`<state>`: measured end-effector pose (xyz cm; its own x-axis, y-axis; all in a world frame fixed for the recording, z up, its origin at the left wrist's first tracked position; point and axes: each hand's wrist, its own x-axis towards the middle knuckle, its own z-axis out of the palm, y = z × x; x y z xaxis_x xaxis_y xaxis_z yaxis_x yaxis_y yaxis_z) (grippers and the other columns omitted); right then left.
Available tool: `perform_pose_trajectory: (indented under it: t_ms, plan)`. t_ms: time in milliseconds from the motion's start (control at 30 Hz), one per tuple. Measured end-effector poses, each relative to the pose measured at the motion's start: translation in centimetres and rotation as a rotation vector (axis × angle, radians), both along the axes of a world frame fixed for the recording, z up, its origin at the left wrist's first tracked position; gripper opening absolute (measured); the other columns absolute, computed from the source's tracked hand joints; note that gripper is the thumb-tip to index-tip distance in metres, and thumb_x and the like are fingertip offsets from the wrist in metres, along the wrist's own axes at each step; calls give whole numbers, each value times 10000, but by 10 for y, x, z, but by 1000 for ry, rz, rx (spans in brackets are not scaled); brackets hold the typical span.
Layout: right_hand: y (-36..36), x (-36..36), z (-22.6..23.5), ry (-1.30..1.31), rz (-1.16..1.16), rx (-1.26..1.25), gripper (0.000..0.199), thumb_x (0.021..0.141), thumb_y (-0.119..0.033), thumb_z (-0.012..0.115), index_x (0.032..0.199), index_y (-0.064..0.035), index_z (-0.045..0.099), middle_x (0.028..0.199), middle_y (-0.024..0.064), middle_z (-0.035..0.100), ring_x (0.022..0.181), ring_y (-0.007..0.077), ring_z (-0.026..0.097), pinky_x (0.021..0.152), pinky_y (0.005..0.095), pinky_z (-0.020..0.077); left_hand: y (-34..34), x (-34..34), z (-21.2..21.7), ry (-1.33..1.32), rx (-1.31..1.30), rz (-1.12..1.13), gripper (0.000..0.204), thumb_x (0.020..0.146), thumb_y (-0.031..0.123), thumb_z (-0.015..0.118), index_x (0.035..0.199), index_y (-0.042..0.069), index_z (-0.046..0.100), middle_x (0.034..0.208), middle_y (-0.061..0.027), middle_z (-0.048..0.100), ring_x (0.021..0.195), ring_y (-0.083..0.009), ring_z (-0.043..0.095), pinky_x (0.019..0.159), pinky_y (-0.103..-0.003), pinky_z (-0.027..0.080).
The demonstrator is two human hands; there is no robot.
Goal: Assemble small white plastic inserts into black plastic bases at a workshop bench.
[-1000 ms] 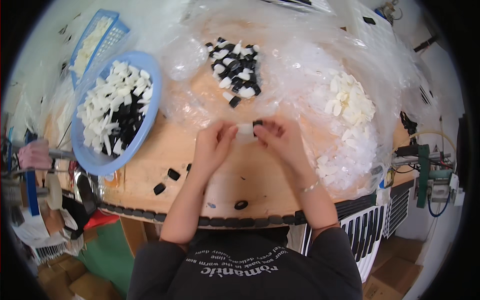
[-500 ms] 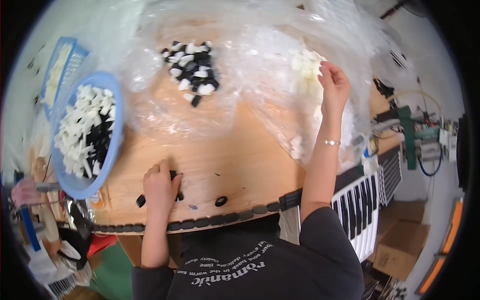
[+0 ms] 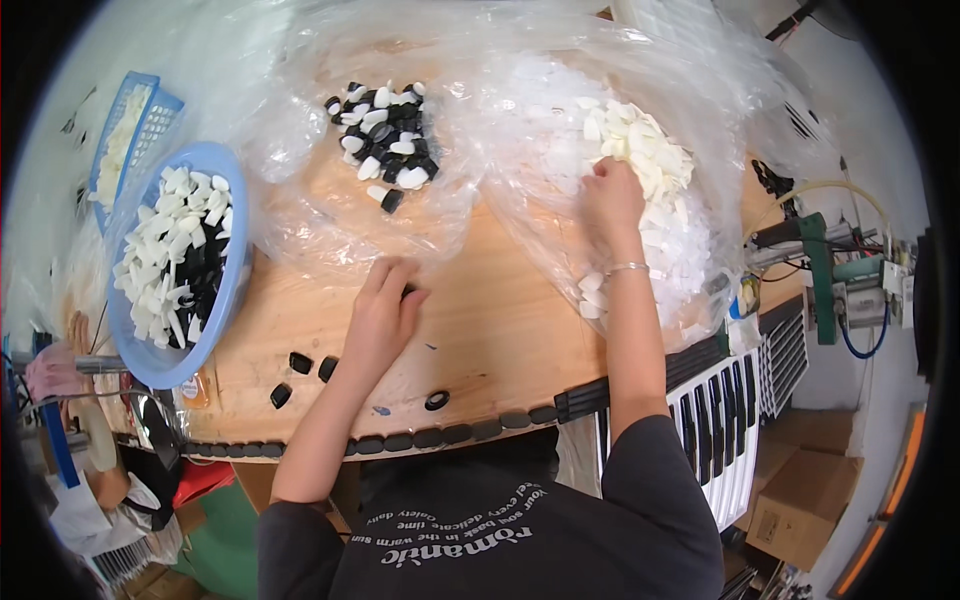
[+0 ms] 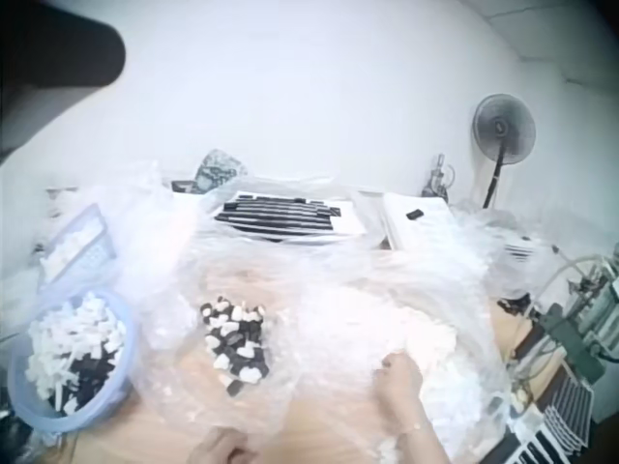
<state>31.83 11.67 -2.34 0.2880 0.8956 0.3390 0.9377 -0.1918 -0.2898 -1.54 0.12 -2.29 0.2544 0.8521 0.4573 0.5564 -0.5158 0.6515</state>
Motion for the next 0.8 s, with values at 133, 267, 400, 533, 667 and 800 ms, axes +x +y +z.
perform_pose_trajectory:
  t_ms: [133, 267, 400, 533, 667, 800]
  plan:
    - [-6, -11, 10, 342, 181, 290, 135, 823, -133, 687, 907, -33, 653, 835, 57, 653, 703, 187, 633, 634, 302, 504, 9, 14, 6, -223, -186, 70, 442, 777, 53, 723, 1179, 20, 542, 832, -127, 603, 708, -262, 578, 631, -301, 488]
    - [-57, -92, 34, 1083, 565, -4, 98, 858, -7, 634, 947, -39, 661, 853, 1, 610, 659, 85, 571, 591, 201, 456, 10, 14, 1, -313, -491, 49, 501, 741, 65, 765, 1186, 20, 539, 831, -121, 595, 687, -224, 556, 628, -302, 486]
    - [-72, -126, 21, 655, 932, 27, 170, 808, 20, 667, 970, -30, 658, 846, 37, 601, 670, 97, 571, 592, 215, 461, 11, 6, -13, -47, -127, -40, 479, 719, 56, 779, 1144, 20, 562, 829, -134, 607, 719, -267, 602, 644, -326, 502]
    - [-82, -142, 15, 791, 903, -89, 193, 783, 42, 671, 959, -33, 652, 858, 56, 599, 682, 119, 579, 583, 236, 474, 11, -2, -13, -48, -116, -26, 432, 744, 48, 748, 1134, 31, 564, 843, -151, 619, 758, -322, 627, 661, -369, 512]
    - [-84, -151, 11, 654, 1096, 84, 209, 756, 56, 673, 935, -50, 651, 859, 65, 585, 661, 175, 583, 551, 271, 472, 10, -2, 0, -25, -82, 10, 416, 749, 32, 736, 1128, 33, 565, 872, -156, 630, 762, -319, 636, 659, -364, 523]
    - [-86, -160, 7, 535, 1148, 131, 208, 746, 62, 670, 922, -47, 650, 847, 77, 574, 647, 203, 582, 539, 285, 463, 6, -2, 3, -21, -201, -11, 399, 737, -17, 729, 1104, 11, 576, 953, -158, 654, 788, -294, 660, 677, -313, 538]
